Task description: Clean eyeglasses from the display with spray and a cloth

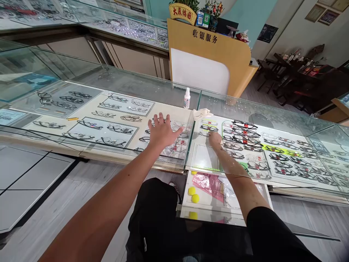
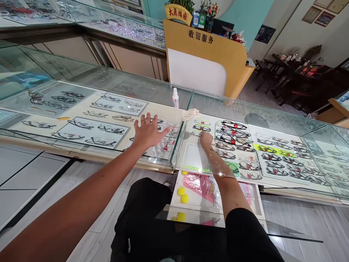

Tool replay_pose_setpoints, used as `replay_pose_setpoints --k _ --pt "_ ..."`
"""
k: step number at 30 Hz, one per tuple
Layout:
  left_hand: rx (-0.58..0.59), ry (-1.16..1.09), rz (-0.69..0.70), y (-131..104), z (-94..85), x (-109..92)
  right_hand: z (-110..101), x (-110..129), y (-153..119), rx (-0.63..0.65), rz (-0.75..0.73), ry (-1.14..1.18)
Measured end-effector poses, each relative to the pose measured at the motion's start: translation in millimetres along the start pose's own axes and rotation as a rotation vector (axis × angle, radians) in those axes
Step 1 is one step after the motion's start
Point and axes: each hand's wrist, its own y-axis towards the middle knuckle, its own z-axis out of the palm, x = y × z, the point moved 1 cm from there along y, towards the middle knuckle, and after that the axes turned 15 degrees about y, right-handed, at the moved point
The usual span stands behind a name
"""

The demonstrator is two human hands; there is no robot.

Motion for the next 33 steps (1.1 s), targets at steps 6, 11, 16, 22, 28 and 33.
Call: replay_pose_setpoints --k 6,11,16,22,28,33 --pt "-0.005 -0.004 -0.004 0 0.5 0 -9 7 -23 -0.026 -0.091 -0.015" --pt "-0.018 0.004 -0.013 2 1.9 -1 1 7 -98 0.080 -0.346 -0.039" --pt "-0.029 -0.001 -0.014 6 3.0 0 16 -17 -201 0.291 -0.735 -0.083" --pt "-0.029 0.001 -0.017 7 3.1 0 -33 -20 -274 0.162 -1.578 -0.096" --pt "-0.046 0.002 -0.017 7 4.2 0 -168 -14 -215 -0.250 -1.104 -0.205" --pt "-0.050 0.004 -0.013 5 1.5 -1 -239 -41 -123 -0.363 -0.402 -0.281"
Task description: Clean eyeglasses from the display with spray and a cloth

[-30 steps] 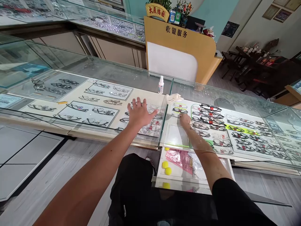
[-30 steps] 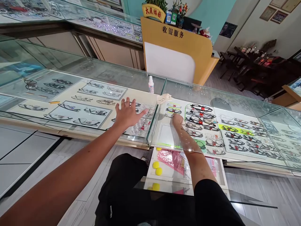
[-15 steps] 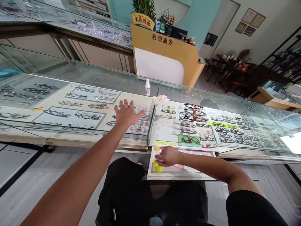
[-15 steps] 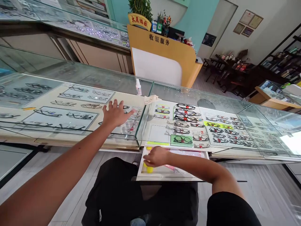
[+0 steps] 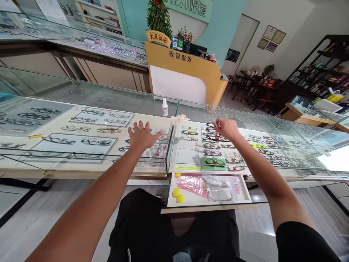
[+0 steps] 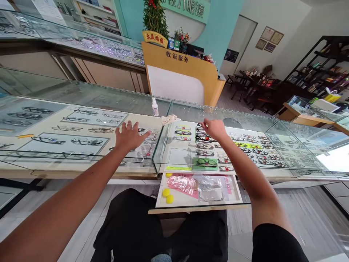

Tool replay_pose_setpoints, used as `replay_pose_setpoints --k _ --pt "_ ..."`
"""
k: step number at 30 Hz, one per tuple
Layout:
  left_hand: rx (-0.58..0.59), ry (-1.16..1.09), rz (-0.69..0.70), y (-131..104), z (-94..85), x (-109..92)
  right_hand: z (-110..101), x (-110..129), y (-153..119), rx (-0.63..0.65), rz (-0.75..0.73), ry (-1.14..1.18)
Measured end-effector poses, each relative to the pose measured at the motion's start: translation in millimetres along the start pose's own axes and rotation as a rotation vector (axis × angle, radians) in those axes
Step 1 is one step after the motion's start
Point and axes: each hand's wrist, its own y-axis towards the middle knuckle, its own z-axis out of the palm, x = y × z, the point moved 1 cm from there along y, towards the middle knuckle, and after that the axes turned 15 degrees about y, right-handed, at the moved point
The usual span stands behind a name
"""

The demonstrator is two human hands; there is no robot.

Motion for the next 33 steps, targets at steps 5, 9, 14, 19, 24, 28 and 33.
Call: replay_pose_setpoints --k 5,9,14,19,24,28,33 --pt "-0.016 0.001 -0.003 0 0.3 1 18 -46 41 0.168 0.121 0.009" --pt "-0.017 0.001 -0.004 2 3.5 1 33 -56 56 0.199 0.153 -0.001" --pt "-0.005 0.001 0.008 3 5.1 2 40 -50 62 0.191 0.166 -0.031" --pt "-0.006 0.006 0.004 3 4.2 1 15 -35 52 0.101 0.172 -0.048" --pt "-0.003 0.007 0.003 1 2.6 0 -29 21 -4 -0.021 0.046 -0.020" --pt "0.000 0.002 -0.001 1 2.9 0 -46 94 -87 0.096 -0.147 -0.025" --pt "0.055 0.010 0.011 1 3.9 -1 -26 142 -168 0.483 -0.323 0.007"
